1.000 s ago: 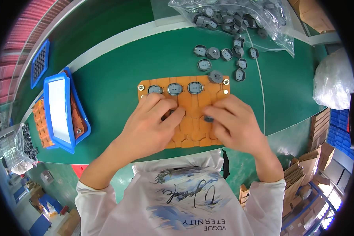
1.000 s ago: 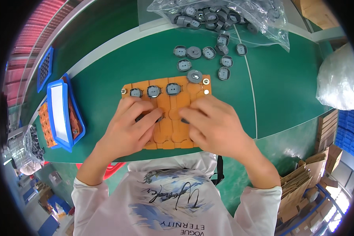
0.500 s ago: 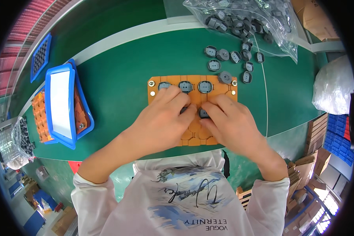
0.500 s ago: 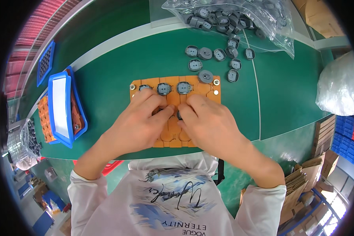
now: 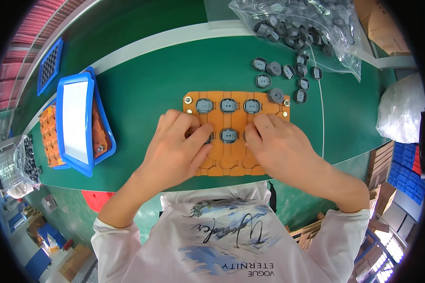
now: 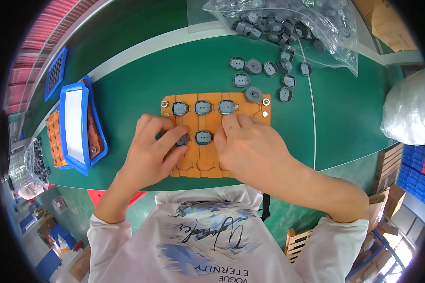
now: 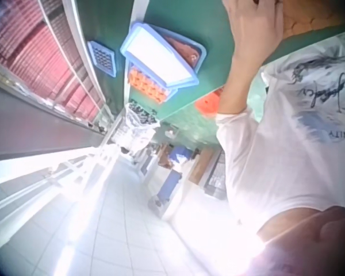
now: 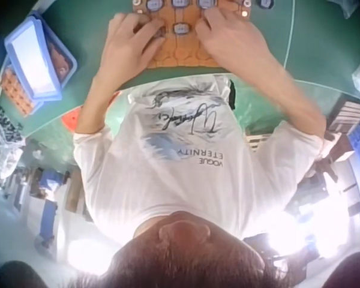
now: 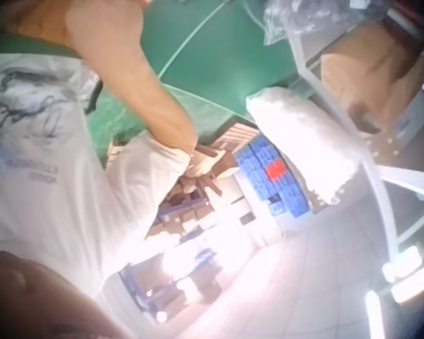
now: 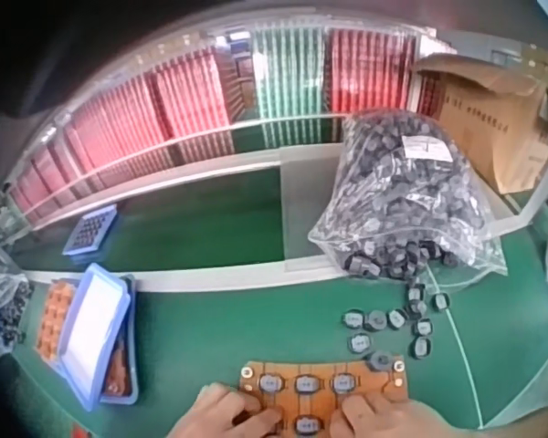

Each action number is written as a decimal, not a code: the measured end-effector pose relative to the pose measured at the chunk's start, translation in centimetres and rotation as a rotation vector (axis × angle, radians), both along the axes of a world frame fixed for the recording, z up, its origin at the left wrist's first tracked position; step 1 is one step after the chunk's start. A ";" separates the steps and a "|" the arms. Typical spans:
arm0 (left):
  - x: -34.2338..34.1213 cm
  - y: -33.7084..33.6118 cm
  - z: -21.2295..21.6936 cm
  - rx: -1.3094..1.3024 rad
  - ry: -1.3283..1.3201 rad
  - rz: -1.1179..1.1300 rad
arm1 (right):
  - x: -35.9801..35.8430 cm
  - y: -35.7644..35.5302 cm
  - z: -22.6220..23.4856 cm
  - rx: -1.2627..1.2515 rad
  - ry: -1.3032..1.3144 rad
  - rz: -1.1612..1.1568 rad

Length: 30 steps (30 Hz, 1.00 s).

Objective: The person is arranging small circular electronic components into blue trays and subsequently into an orange template board at an electronics assembly station.

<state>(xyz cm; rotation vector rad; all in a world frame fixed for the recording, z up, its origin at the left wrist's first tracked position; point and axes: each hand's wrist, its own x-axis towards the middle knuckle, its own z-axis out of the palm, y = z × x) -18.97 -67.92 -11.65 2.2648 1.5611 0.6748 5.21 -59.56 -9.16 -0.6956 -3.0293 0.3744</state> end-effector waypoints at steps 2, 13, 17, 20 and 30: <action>-0.3 0.2 0.2 -0.036 0.010 -0.031 | 0.1 0.0 0.1 0.041 -0.035 0.036; 1.3 0.2 -0.1 0.051 -0.025 0.100 | 1.4 0.6 -1.0 -0.069 0.111 0.034; 0.7 0.4 0.5 0.030 0.015 0.012 | 0.7 0.5 0.0 -0.035 -0.011 0.037; 0.6 0.2 1.0 -0.022 -0.048 0.028 | 1.2 1.4 -0.7 -0.143 0.051 0.013; -0.6 0.9 -0.4 0.026 -0.185 -0.097 | 3.2 6.8 -2.2 -0.149 0.335 -0.216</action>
